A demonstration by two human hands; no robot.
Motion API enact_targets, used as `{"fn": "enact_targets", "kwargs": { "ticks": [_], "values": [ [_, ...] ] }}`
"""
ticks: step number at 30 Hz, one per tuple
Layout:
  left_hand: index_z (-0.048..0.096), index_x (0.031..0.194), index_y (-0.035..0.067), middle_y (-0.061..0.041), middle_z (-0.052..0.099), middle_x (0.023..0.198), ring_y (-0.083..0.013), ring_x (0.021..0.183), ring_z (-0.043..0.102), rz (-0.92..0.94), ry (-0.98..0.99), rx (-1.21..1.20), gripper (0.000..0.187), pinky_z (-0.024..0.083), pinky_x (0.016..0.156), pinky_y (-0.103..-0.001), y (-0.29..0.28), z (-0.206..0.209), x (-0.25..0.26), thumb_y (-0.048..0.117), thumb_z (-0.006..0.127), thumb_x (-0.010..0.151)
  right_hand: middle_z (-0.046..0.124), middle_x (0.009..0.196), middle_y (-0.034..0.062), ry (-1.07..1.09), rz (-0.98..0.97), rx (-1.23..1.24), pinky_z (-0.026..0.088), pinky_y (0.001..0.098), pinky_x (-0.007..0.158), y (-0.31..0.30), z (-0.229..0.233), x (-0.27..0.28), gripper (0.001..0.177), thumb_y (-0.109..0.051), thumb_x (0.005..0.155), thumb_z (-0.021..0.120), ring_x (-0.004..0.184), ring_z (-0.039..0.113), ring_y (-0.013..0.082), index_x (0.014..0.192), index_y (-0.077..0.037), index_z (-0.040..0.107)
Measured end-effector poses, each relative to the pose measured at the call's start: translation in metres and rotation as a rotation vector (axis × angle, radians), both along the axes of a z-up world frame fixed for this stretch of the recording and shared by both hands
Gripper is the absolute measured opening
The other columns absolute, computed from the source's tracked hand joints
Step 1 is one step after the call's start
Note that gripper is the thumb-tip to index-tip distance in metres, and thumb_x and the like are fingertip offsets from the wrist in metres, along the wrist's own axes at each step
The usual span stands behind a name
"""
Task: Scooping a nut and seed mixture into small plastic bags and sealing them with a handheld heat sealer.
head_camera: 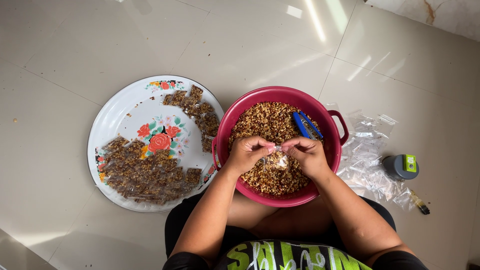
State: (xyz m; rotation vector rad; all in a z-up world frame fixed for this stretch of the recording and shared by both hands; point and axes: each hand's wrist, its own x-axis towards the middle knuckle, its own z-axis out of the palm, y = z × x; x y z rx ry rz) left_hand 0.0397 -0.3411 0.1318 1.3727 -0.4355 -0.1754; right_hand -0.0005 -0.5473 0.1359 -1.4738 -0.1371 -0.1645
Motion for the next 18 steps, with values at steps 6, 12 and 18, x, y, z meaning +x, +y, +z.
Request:
{"fn": "enact_targets", "kwargs": {
  "ticks": [6,12,18],
  "values": [
    [0.079,0.088,0.004,-0.013,0.075,0.071,-0.0070,0.059,0.056,-0.030,-0.015,0.009,0.012,0.045,0.050,-0.021,-0.001,0.012,-0.002,-0.002,0.069,0.084,0.072,0.075,0.0147,-0.005,0.021,0.090,0.053,0.0320,0.073,-0.006,-0.009,-0.001,0.007,0.009,0.089,0.073,0.074,0.063,0.0169,0.089,0.005,0.078],
    [0.077,0.093,-0.003,-0.005,0.058,0.048,-0.0046,0.046,0.039,-0.096,-0.028,-0.043,0.017,0.032,0.044,-0.018,0.002,-0.002,0.002,0.007,0.066,0.085,0.073,0.078,0.0201,-0.043,0.052,0.149,0.056,0.0351,0.075,-0.004,-0.010,0.001,0.009,0.002,0.090,0.072,0.076,0.069,0.0224,0.092,0.009,0.077],
    [0.064,0.102,-0.002,-0.017,0.072,0.081,-0.0232,0.072,0.071,-0.017,-0.032,0.091,0.022,0.057,0.062,-0.032,-0.002,-0.019,0.006,0.000,0.079,0.086,0.076,0.079,0.0165,-0.072,-0.011,-0.119,0.057,0.0334,0.069,-0.005,-0.022,-0.001,0.016,0.006,0.081,0.083,0.075,0.070,0.0191,0.096,0.005,0.076]
  ]
}}
